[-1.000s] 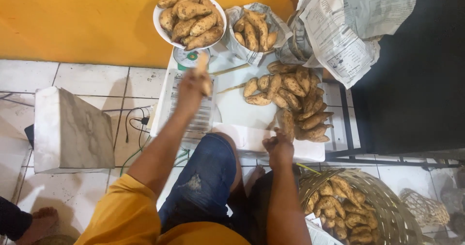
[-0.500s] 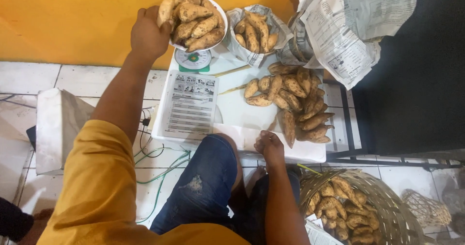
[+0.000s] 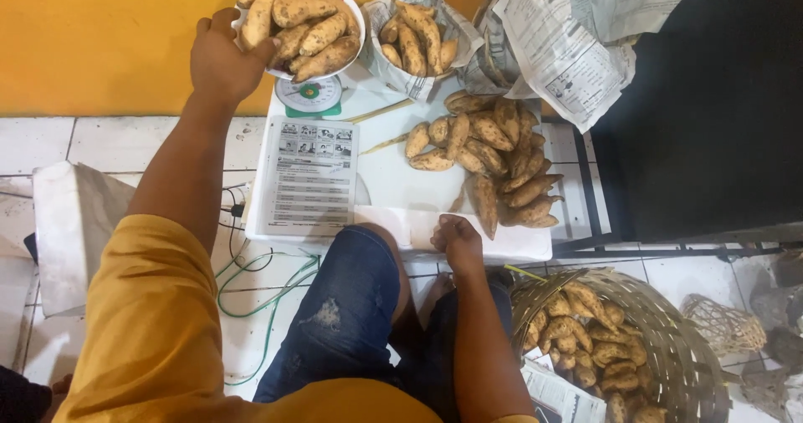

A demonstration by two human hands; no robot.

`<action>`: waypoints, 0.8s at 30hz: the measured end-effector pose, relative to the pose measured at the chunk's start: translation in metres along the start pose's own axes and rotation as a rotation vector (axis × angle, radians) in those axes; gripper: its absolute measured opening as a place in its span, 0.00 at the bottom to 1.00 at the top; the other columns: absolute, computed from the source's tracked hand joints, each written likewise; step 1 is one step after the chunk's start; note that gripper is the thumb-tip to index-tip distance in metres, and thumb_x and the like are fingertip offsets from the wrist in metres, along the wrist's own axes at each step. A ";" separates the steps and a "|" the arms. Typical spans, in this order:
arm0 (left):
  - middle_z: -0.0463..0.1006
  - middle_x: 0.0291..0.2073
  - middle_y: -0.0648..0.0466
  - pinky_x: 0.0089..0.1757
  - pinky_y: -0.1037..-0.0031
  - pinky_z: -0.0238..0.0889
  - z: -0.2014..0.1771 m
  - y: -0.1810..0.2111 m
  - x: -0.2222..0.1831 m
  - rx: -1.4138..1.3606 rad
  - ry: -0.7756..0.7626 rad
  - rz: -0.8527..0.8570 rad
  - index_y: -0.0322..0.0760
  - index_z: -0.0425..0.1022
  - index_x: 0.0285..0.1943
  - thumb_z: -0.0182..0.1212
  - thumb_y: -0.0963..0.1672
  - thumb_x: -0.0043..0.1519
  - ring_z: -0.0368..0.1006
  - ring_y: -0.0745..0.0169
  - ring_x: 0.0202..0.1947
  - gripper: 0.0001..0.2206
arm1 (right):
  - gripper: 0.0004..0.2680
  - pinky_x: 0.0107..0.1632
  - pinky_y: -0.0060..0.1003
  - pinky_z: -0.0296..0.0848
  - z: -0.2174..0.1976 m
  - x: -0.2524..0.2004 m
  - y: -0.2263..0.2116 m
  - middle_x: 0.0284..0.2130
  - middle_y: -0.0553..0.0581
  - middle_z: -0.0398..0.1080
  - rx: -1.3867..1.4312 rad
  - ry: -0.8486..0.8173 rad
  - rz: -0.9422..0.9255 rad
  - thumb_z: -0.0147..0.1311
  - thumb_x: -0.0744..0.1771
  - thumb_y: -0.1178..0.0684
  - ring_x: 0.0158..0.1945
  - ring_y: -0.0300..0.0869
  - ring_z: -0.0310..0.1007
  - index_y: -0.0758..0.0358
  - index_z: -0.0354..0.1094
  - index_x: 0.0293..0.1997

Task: The person sorts sweet potatoes by hand, picking them up from a pile on a table and placing them into a bowl or wrapping them in sheets of newspaper before putting them into a woven basket.

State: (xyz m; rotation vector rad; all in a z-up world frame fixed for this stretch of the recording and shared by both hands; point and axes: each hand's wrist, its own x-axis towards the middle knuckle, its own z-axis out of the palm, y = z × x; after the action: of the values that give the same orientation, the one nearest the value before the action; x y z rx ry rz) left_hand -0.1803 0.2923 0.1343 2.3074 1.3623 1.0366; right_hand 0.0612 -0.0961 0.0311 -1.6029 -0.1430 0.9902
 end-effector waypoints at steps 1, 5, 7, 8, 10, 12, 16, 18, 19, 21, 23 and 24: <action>0.70 0.48 0.39 0.42 0.56 0.69 0.000 0.000 -0.001 0.000 -0.001 0.000 0.29 0.69 0.66 0.73 0.49 0.64 0.74 0.41 0.42 0.28 | 0.09 0.42 0.34 0.73 -0.001 0.003 0.003 0.34 0.59 0.70 0.000 0.001 0.001 0.51 0.69 0.56 0.34 0.42 0.69 0.71 0.70 0.50; 0.70 0.51 0.38 0.44 0.55 0.70 0.001 0.002 -0.007 -0.029 0.085 0.043 0.28 0.64 0.68 0.73 0.48 0.65 0.74 0.39 0.47 0.29 | 0.07 0.40 0.33 0.72 -0.007 0.009 0.007 0.32 0.57 0.70 -0.081 0.086 -0.135 0.52 0.69 0.57 0.32 0.40 0.69 0.71 0.70 0.48; 0.69 0.54 0.39 0.46 0.55 0.71 0.002 0.012 -0.018 -0.033 0.153 0.049 0.29 0.62 0.69 0.75 0.47 0.65 0.75 0.39 0.51 0.30 | 0.07 0.40 0.33 0.71 -0.009 0.009 0.007 0.32 0.57 0.70 -0.092 0.121 -0.184 0.52 0.69 0.58 0.33 0.40 0.68 0.72 0.70 0.48; 0.68 0.54 0.42 0.46 0.61 0.68 0.001 0.021 -0.027 -0.109 0.293 0.083 0.32 0.60 0.69 0.71 0.43 0.67 0.71 0.47 0.49 0.26 | 0.07 0.40 0.33 0.72 -0.009 0.008 0.006 0.32 0.57 0.71 -0.092 0.130 -0.188 0.52 0.69 0.58 0.33 0.40 0.69 0.72 0.71 0.47; 0.67 0.55 0.46 0.46 0.66 0.66 0.012 0.050 -0.050 -0.197 0.435 0.129 0.35 0.58 0.68 0.68 0.38 0.68 0.66 0.55 0.47 0.24 | 0.06 0.41 0.34 0.72 -0.012 0.009 0.011 0.33 0.58 0.71 -0.086 0.150 -0.203 0.52 0.68 0.59 0.34 0.41 0.69 0.72 0.71 0.46; 0.68 0.48 0.34 0.52 0.56 0.65 0.030 0.085 -0.079 -0.575 0.600 0.136 0.24 0.62 0.62 0.65 0.36 0.68 0.71 0.45 0.51 0.18 | 0.08 0.38 0.35 0.71 -0.011 0.014 0.023 0.31 0.58 0.72 -0.182 0.165 -0.274 0.54 0.69 0.54 0.32 0.41 0.74 0.68 0.72 0.49; 0.68 0.39 0.51 0.47 0.65 0.67 0.079 0.129 -0.160 -0.811 0.282 -0.076 0.29 0.65 0.58 0.62 0.33 0.63 0.72 0.56 0.42 0.17 | 0.10 0.44 0.43 0.75 -0.018 0.034 0.050 0.36 0.62 0.79 -0.447 0.135 -0.259 0.57 0.68 0.48 0.39 0.48 0.82 0.60 0.76 0.49; 0.68 0.37 0.58 0.31 0.85 0.62 0.104 0.151 -0.191 -0.870 0.020 -0.309 0.39 0.72 0.52 0.70 0.37 0.60 0.68 0.70 0.29 0.15 | 0.10 0.48 0.45 0.76 -0.018 0.042 0.057 0.42 0.58 0.79 -0.629 0.083 -0.274 0.56 0.69 0.45 0.44 0.50 0.82 0.53 0.76 0.52; 0.68 0.37 0.58 0.31 0.85 0.62 0.115 0.159 -0.203 -0.871 0.013 -0.309 0.39 0.72 0.52 0.70 0.37 0.60 0.68 0.70 0.29 0.15 | 0.10 0.48 0.45 0.76 -0.016 0.038 0.054 0.42 0.58 0.79 -0.628 0.089 -0.269 0.56 0.69 0.45 0.44 0.50 0.82 0.53 0.76 0.52; 0.74 0.42 0.48 0.29 0.73 0.69 0.138 0.176 -0.225 -0.809 -0.233 -0.308 0.35 0.76 0.54 0.75 0.41 0.56 0.76 0.57 0.27 0.18 | 0.11 0.55 0.48 0.74 -0.014 0.031 0.048 0.47 0.56 0.79 -0.760 0.035 -0.255 0.54 0.70 0.43 0.52 0.51 0.80 0.51 0.74 0.54; 0.74 0.47 0.50 0.35 0.70 0.73 0.153 0.179 -0.232 -0.697 -0.481 -0.269 0.45 0.76 0.56 0.74 0.46 0.56 0.79 0.57 0.33 0.20 | 0.10 0.56 0.50 0.74 -0.010 0.016 0.034 0.46 0.61 0.79 -0.861 0.024 -0.278 0.53 0.69 0.46 0.52 0.55 0.79 0.56 0.74 0.53; 0.75 0.52 0.52 0.40 0.66 0.76 0.160 0.180 -0.234 -0.571 -0.716 -0.230 0.54 0.77 0.58 0.73 0.52 0.55 0.82 0.56 0.39 0.21 | 0.10 0.57 0.52 0.73 -0.008 0.009 0.027 0.45 0.65 0.78 -0.964 0.005 -0.300 0.52 0.69 0.50 0.52 0.59 0.79 0.61 0.74 0.51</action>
State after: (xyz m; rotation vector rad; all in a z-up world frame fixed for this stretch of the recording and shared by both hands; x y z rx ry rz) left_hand -0.0225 0.0199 0.0159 1.7667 0.8611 0.3763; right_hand 0.0610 -0.1055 0.0032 -2.3457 -0.9422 0.6980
